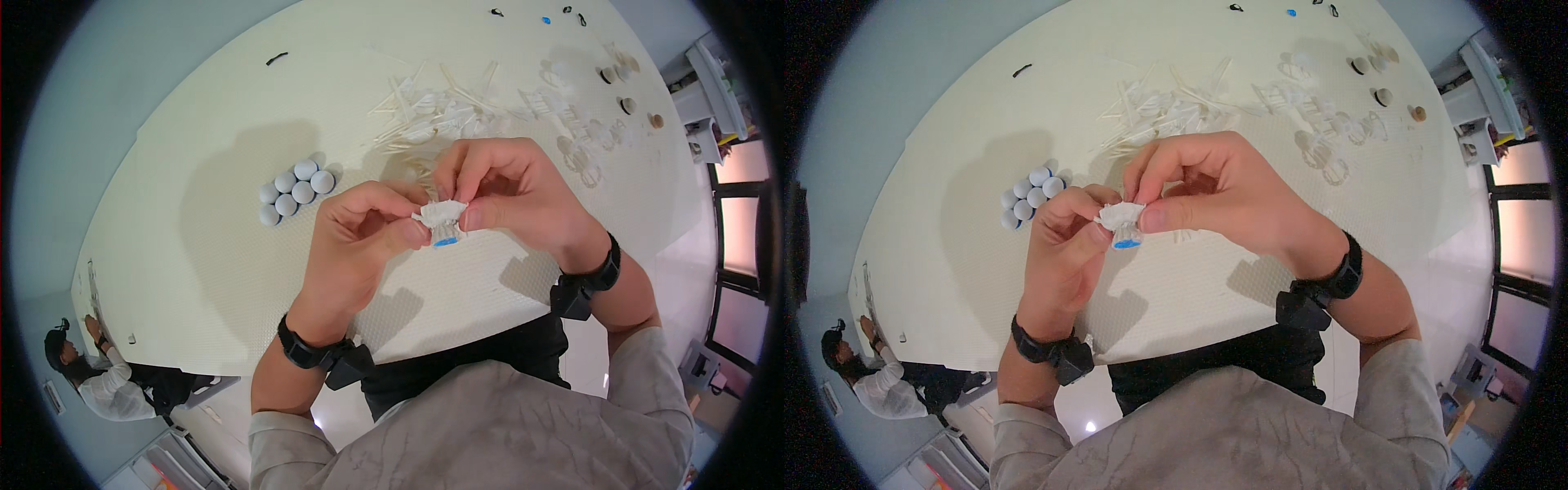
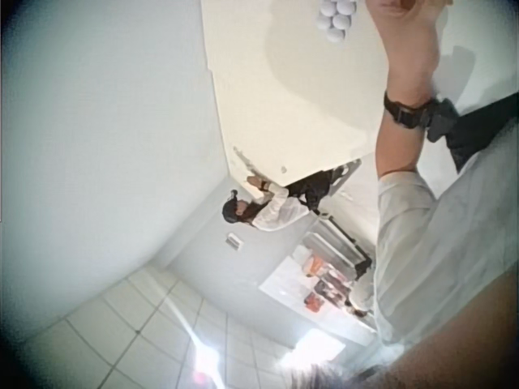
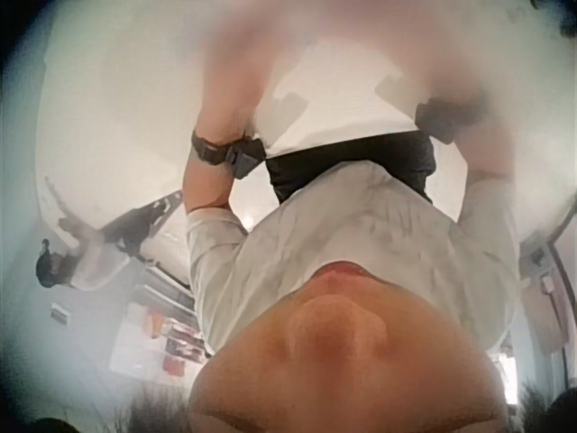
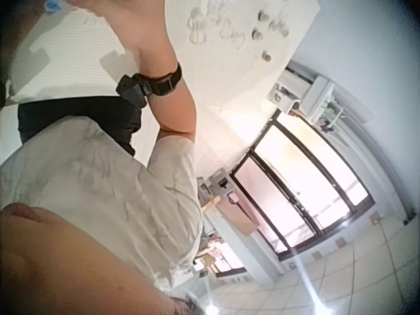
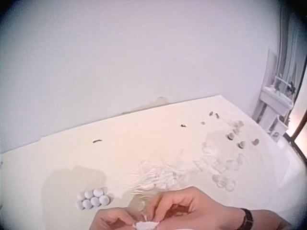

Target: The recorder is assembling small plastic and rubber components at a table, possibly for a sports-related item like golf tees or markers.

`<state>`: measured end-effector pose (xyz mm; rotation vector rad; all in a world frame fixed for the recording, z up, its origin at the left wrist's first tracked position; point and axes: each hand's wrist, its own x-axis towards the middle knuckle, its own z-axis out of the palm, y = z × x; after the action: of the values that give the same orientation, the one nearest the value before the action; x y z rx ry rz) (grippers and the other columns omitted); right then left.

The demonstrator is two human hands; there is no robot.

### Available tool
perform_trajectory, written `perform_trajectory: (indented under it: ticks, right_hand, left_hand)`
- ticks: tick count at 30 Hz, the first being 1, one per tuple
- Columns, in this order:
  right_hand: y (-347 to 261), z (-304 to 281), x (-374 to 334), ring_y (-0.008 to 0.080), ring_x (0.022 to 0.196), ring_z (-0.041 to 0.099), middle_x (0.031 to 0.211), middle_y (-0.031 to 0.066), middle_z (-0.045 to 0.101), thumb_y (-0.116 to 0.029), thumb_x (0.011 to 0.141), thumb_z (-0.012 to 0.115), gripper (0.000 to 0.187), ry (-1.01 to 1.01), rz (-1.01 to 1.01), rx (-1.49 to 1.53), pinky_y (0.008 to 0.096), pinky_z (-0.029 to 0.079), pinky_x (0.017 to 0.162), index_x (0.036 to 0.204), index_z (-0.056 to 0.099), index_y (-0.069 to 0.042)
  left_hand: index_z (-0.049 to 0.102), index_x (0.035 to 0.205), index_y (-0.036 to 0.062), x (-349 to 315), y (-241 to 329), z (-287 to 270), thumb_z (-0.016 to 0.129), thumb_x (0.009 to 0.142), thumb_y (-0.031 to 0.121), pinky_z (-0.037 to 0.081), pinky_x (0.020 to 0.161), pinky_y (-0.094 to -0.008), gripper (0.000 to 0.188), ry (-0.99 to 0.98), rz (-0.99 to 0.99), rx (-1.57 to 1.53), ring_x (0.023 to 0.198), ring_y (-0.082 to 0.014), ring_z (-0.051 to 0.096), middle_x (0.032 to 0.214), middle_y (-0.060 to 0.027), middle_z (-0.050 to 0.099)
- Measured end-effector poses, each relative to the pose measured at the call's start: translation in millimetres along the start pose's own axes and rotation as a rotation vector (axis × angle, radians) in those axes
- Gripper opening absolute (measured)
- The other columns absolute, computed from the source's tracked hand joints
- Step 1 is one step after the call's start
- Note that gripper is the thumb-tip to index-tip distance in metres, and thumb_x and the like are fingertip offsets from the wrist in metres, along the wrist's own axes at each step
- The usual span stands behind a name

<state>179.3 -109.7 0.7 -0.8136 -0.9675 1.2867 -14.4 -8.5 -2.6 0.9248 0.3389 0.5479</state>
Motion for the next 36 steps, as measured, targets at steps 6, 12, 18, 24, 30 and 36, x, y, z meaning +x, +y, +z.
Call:
perform_trajectory:
  ticks: [6, 12, 18, 24, 30, 36]
  right_hand:
    - [-4, 1, -2, 0.0102, 0.081, 0.065, 0.102, 0.0088, 0.069, 0.005, 0.084, 0.074, 0.014, -0.023, 0.059, 0.076, 0.0233, 0.052, 0.071, 0.094, 0.067, -0.001]
    - [-8, 3, -4, 0.0093, 0.078, 0.063, 0.101, 0.0086, 0.069, 0.004, 0.086, 0.073, 0.012, -0.05, 0.112, 0.129, 0.023, 0.05, 0.069, 0.095, 0.066, 0.0]
    - [-5, 6, -5, 0.0087, 0.085, 0.064, 0.1, 0.0055, 0.069, 0.003, 0.088, 0.072, 0.01, 0.055, 0.102, -0.007, 0.0218, 0.05, 0.074, 0.095, 0.066, -0.001]
    - [-7, 3, -2, 0.0066, 0.086, 0.063, 0.097, 0.0021, 0.069, 0.0, 0.088, 0.073, 0.012, 0.04, 0.071, -0.115, 0.0215, 0.05, 0.075, 0.098, 0.067, -0.002]
    - [-12, 0, -2, 0.0054, 0.084, 0.062, 0.093, 0.0006, 0.069, -0.002, 0.088, 0.073, 0.015, 0.049, 0.054, -0.215, 0.0211, 0.047, 0.073, 0.102, 0.069, -0.003]
    - [-1, -1, 1, 0.0057, 0.086, 0.06, 0.099, 0.0016, 0.067, -0.002, 0.087, 0.074, 0.011, 0.057, -0.048, -0.209, 0.022, 0.046, 0.071, 0.097, 0.07, -0.003]
  left_hand:
    - [0.067, 0.095, -0.0009, -3, 6, -6, 0.073, 0.085, -0.004, 0.052, 0.072, -0.0256, 0.012, -0.058, -0.036, 0.056, 0.077, -0.0118, 0.062, 0.099, -0.0096, 0.069]
    - [0.066, 0.097, 0.001, -6, 9, -5, 0.073, 0.087, -0.001, 0.048, 0.067, -0.0232, 0.013, -0.056, -0.041, 0.155, 0.074, -0.0095, 0.06, 0.093, -0.0069, 0.069]
    - [0.066, 0.101, 0.0008, -4, 8, -5, 0.072, 0.088, 0.0, 0.047, 0.07, -0.0234, 0.014, -0.055, -0.063, 0.133, 0.075, -0.0095, 0.059, 0.091, -0.0051, 0.068]
    - [0.066, 0.108, -0.0009, -2, 15, 9, 0.069, 0.09, 0.0, 0.051, 0.083, -0.0268, 0.018, 0.0, 0.057, 0.273, 0.089, -0.0125, 0.064, 0.1, -0.0065, 0.069]
    - [0.066, 0.112, -0.0012, 1, 8, -6, 0.066, 0.091, -0.002, 0.052, 0.08, -0.0275, 0.02, -0.111, 0.113, 0.329, 0.089, -0.0137, 0.064, 0.105, -0.0091, 0.07]
    - [0.067, 0.11, 0.0004, 2, 4, -4, 0.066, 0.091, -0.002, 0.052, 0.073, -0.0279, 0.019, -0.052, 0.009, 0.102, 0.088, -0.0142, 0.064, 0.107, -0.0112, 0.07]
